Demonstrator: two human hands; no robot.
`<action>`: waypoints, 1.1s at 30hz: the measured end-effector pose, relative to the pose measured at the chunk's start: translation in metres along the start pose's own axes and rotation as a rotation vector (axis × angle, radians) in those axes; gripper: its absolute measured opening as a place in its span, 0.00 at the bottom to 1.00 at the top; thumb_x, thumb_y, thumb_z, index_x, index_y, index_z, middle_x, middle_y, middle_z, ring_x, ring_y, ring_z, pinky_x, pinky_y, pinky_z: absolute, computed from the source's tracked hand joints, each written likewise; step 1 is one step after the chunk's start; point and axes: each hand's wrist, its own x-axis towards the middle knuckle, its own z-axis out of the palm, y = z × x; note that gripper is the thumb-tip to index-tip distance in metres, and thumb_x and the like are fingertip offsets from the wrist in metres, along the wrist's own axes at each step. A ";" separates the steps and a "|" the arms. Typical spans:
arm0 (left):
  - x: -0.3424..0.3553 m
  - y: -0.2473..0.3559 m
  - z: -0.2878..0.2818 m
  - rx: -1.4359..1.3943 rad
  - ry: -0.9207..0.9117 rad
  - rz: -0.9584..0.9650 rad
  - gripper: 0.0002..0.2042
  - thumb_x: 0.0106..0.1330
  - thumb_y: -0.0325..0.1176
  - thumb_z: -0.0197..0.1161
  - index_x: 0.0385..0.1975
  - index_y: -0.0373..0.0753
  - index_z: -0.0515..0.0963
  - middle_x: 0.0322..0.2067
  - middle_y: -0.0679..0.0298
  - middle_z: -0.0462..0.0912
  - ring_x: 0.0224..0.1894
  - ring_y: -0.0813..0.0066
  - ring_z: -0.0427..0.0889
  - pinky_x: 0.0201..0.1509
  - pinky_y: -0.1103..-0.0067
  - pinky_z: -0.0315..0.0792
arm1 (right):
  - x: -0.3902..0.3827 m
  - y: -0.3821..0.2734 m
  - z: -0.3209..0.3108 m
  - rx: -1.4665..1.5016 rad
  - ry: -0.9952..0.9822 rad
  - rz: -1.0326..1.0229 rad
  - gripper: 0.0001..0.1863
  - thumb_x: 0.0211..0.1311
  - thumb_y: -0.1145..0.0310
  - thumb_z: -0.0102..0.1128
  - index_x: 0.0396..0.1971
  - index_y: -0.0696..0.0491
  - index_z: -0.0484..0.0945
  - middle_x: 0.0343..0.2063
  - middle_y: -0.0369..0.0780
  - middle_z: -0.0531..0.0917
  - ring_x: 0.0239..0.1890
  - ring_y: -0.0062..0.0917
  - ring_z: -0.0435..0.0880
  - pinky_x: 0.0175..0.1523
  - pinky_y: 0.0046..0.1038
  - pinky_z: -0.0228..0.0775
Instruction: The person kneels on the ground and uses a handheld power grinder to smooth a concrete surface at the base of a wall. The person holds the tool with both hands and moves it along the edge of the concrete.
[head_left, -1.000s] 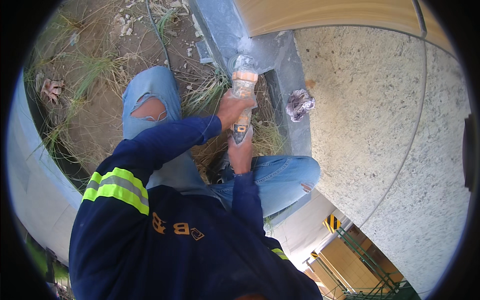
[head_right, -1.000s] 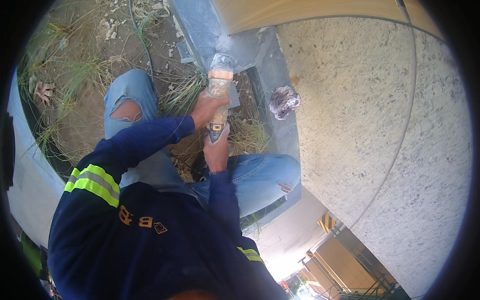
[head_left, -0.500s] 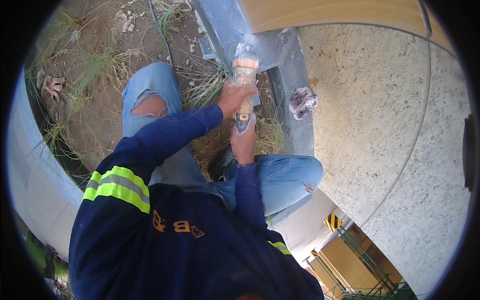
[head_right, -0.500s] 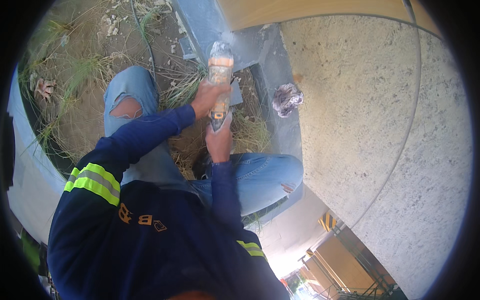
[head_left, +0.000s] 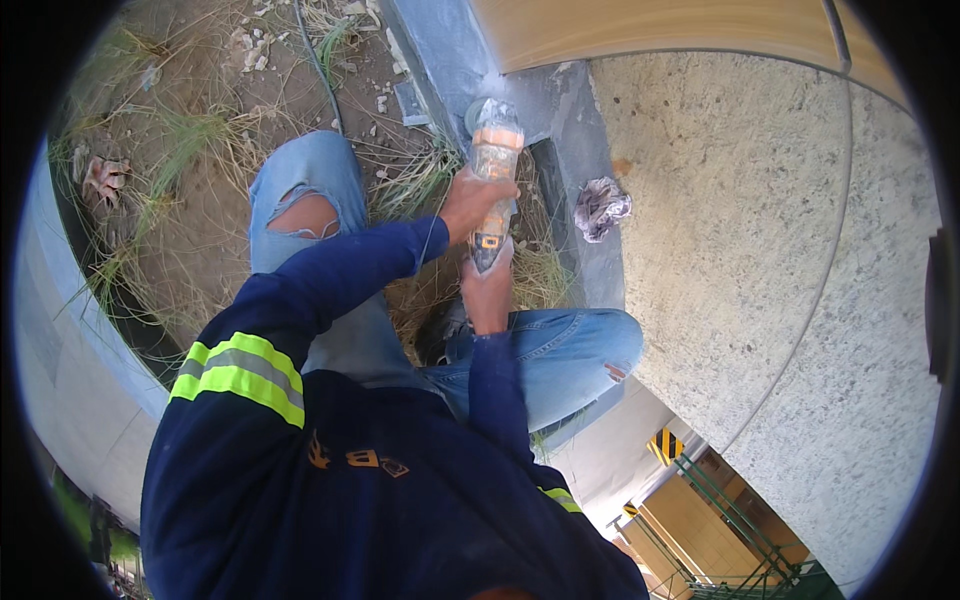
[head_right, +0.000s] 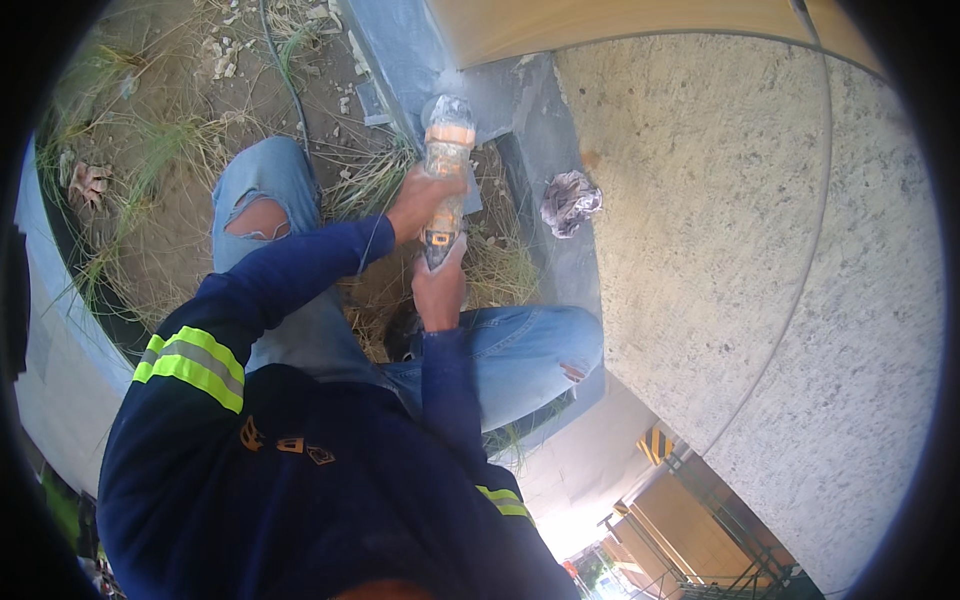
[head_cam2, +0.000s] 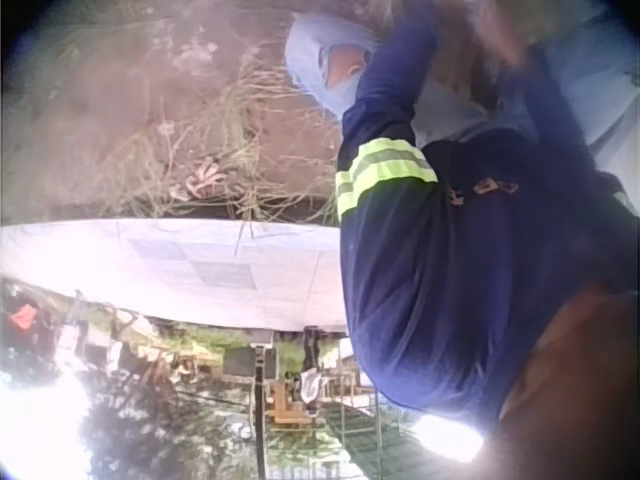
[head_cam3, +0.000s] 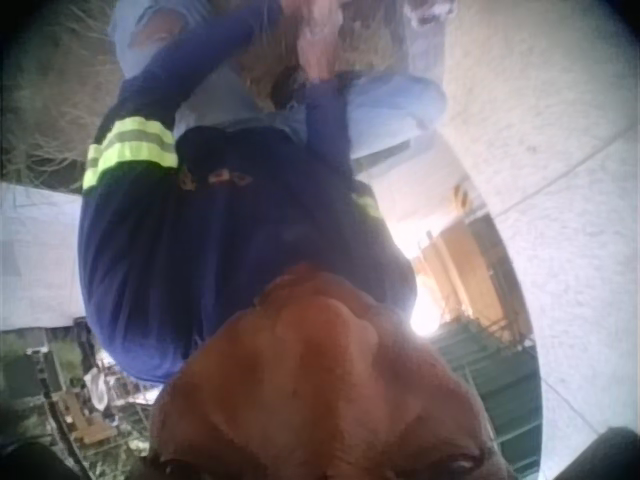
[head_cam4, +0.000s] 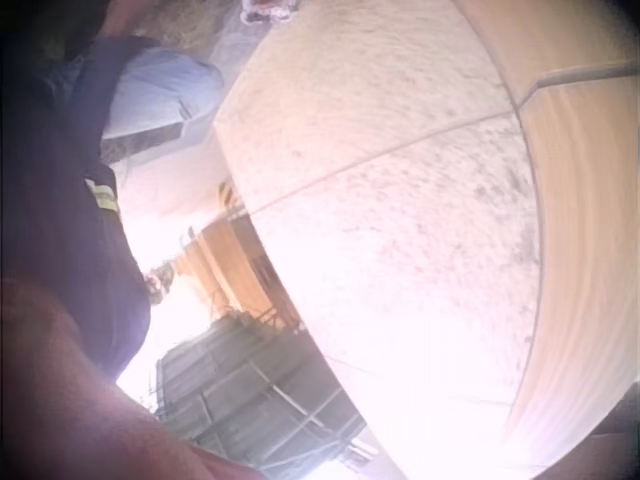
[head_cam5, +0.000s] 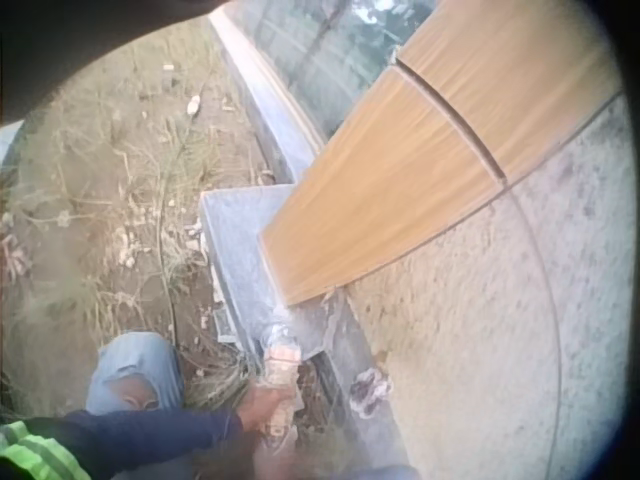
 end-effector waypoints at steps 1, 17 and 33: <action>-0.005 -0.004 0.003 -0.051 0.026 0.035 0.15 0.59 0.31 0.72 0.43 0.34 0.79 0.34 0.62 0.84 0.33 0.72 0.84 0.38 0.73 0.80 | -0.007 -0.001 -0.006 0.005 -0.020 -0.006 0.44 0.63 0.66 0.65 0.75 0.57 0.52 0.43 0.62 0.85 0.46 0.58 0.85 0.51 0.49 0.74; 0.010 0.013 -0.002 -0.083 -0.025 -0.015 0.17 0.58 0.30 0.72 0.47 0.35 0.79 0.36 0.62 0.84 0.34 0.73 0.84 0.38 0.71 0.80 | 0.012 -0.005 -0.001 0.004 0.012 0.000 0.42 0.64 0.64 0.64 0.74 0.59 0.54 0.43 0.63 0.85 0.46 0.58 0.85 0.50 0.50 0.75; 0.009 -0.009 0.001 -0.026 0.036 0.105 0.19 0.57 0.31 0.74 0.47 0.34 0.78 0.35 0.60 0.85 0.31 0.70 0.84 0.36 0.72 0.80 | -0.002 -0.003 -0.003 0.021 0.019 -0.053 0.41 0.64 0.64 0.64 0.73 0.61 0.55 0.44 0.64 0.84 0.47 0.60 0.84 0.51 0.50 0.75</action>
